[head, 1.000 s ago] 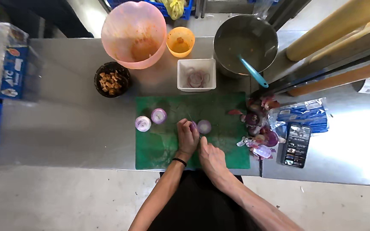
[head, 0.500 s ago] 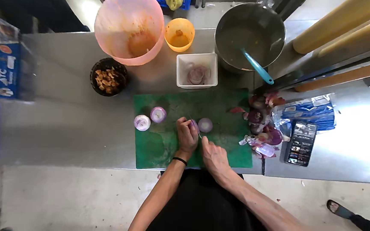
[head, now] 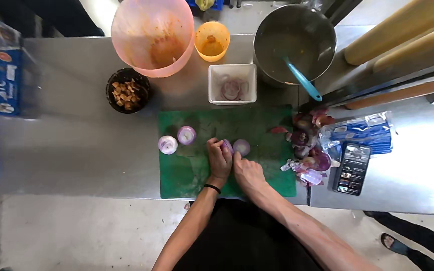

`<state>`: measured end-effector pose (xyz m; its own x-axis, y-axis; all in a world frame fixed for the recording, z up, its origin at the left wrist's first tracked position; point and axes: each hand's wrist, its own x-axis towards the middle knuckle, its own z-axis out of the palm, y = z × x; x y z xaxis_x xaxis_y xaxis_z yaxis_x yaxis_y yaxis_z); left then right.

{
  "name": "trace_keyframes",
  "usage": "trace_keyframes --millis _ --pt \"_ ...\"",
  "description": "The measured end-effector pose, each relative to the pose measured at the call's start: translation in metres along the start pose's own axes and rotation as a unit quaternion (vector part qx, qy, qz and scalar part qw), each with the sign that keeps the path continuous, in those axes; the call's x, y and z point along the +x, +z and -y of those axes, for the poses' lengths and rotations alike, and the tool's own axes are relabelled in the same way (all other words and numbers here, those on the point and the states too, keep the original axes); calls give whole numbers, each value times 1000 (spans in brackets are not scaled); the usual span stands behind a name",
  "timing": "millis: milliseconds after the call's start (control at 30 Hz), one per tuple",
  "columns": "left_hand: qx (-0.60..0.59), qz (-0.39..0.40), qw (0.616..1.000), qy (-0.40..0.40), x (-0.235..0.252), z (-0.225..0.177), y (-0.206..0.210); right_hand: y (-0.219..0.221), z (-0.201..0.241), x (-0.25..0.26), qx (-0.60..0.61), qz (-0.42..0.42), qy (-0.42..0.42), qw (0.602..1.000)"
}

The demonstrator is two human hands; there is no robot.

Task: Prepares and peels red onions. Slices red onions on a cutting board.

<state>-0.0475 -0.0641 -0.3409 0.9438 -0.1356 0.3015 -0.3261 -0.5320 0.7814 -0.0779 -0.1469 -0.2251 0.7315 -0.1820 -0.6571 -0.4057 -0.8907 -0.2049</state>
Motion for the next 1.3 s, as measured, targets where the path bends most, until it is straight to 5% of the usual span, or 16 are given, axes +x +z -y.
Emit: trace_keyframes --millis 300,433,833,1033,1300 --pt "-6 24 1000 -4 -1 -1 -2 27 -13 -23 8 -2 22 1000" --pt "-13 30 999 -22 0 -3 -4 29 -5 -3 42 -76 -8 996" --pt "-23 23 999 -36 -4 0 -9 81 -55 -75 6 10 45 999" --pt "63 153 986 16 -16 25 -80 91 -79 -101 23 -82 -5 996" --pt "125 235 963 36 -2 12 -100 94 -95 -109 40 -211 -26 976"
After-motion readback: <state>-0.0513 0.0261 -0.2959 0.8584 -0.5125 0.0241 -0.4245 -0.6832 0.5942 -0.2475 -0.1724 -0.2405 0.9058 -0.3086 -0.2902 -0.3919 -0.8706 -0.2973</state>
